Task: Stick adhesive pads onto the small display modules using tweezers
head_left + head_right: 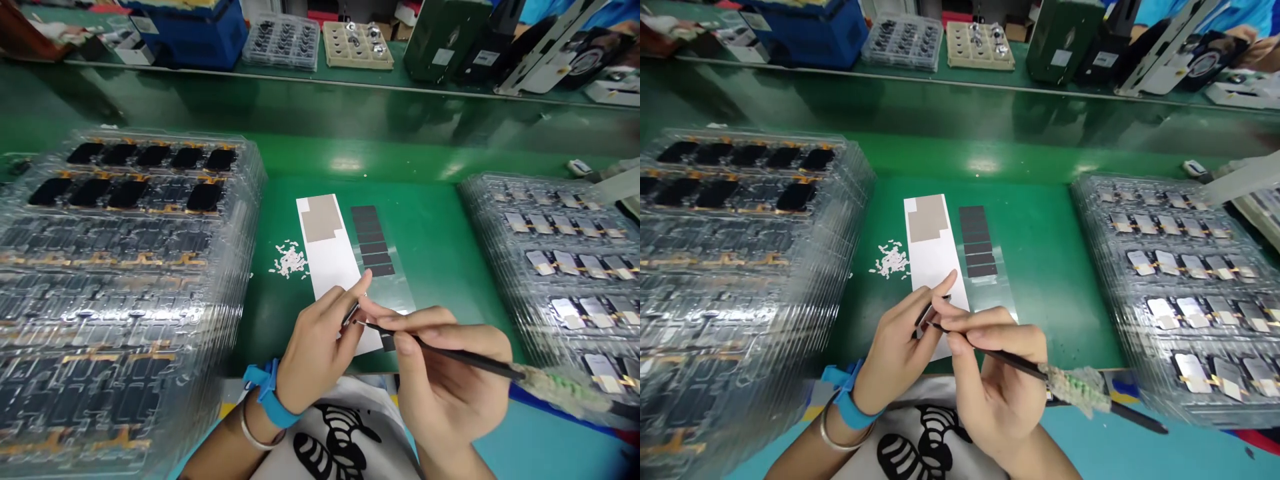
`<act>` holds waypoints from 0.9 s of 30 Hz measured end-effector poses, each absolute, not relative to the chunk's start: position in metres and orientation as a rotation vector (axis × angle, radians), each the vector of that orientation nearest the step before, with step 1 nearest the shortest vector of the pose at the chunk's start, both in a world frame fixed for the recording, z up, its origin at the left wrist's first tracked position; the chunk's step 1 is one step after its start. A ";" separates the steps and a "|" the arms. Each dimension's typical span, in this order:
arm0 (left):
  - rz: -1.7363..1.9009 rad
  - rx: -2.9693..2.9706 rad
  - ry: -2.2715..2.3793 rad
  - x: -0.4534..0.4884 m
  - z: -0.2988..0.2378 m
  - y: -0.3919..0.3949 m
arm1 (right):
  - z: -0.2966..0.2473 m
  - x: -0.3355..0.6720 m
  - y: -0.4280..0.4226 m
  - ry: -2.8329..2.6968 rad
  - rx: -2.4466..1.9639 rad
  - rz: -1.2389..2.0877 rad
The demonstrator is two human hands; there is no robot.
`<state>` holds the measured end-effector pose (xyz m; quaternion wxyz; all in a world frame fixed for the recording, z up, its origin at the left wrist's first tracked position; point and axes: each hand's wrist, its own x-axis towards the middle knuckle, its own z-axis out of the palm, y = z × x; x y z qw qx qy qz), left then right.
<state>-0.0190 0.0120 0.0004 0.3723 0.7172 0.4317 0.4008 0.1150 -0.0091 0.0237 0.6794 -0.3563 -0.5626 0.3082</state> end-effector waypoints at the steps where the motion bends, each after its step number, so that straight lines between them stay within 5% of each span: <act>1: 1.028 1.833 1.117 -0.019 -0.001 0.012 | 0.022 0.113 -0.009 -1.262 -0.810 0.673; 27: 1.015 1.820 1.129 -0.021 -0.003 0.011 | 0.006 0.105 -0.003 -1.215 -0.903 0.576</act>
